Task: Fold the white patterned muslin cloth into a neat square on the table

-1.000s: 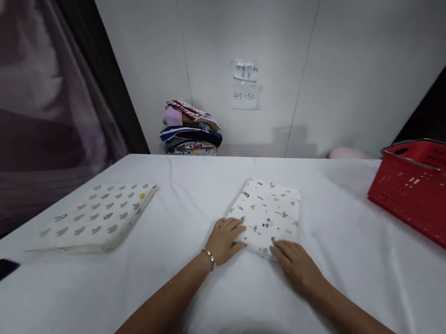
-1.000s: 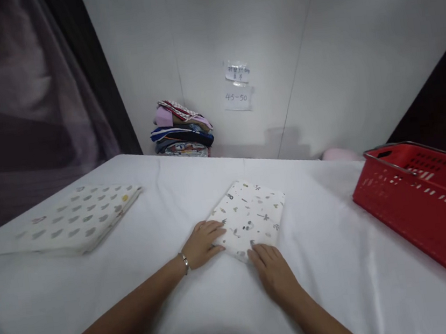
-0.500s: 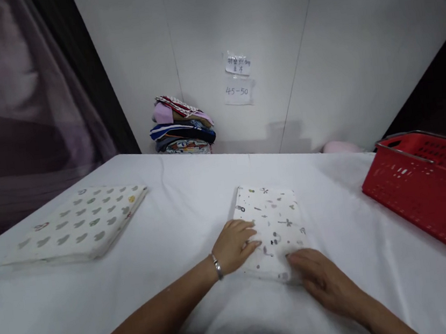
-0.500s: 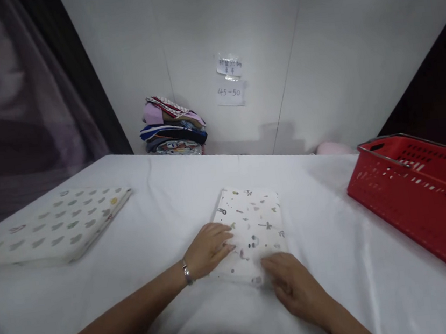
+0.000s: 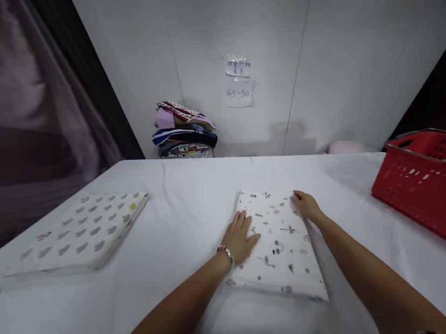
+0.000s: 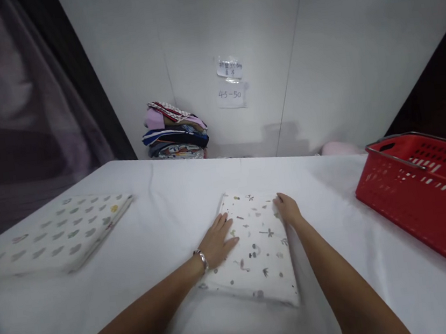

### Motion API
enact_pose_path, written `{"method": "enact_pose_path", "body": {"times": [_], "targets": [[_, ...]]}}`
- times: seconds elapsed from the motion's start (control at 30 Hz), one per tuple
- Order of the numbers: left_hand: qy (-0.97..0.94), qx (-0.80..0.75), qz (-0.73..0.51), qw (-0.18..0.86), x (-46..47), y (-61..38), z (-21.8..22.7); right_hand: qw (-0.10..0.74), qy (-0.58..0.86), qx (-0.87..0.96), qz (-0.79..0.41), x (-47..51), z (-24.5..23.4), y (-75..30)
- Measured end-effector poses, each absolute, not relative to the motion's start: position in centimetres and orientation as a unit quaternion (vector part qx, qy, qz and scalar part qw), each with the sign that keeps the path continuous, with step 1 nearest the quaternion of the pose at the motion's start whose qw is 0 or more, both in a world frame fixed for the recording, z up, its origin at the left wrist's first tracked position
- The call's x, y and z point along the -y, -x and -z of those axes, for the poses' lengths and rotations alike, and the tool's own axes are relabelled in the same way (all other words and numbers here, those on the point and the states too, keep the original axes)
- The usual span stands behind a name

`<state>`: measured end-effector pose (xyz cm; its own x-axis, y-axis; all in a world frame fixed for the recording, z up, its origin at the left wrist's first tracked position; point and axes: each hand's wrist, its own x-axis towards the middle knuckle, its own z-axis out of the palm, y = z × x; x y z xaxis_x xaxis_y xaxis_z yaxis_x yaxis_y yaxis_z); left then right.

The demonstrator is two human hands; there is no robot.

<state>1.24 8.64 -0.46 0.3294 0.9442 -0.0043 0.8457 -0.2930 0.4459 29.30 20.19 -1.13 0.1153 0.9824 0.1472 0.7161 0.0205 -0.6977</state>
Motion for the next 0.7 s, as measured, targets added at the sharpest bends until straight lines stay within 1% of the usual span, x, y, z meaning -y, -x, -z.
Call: {"method": "enact_pose_path", "body": {"times": [0.2, 0.37, 0.57, 0.7], "targets": [[-0.790, -0.569, -0.138, 0.181, -8.4, -1.3, 0.3, 0.317, 0.652, 0.634, -0.270, -21.5, 0.9, -29.6], [-0.792, -0.568, -0.140, 0.177, -8.4, -1.2, 0.5, 0.312, 0.626, 0.647, -0.304, -21.7, 0.5, -29.6], [-0.789, -0.572, -0.135, 0.179, -8.4, -1.2, 0.6, 0.306, 0.642, 0.641, -0.288, -22.6, 1.3, -29.1], [-0.789, -0.569, -0.137, 0.186, -8.3, -1.2, 0.6, 0.271, 0.651, 0.658, -0.266, -22.8, 1.0, -29.0]]}}
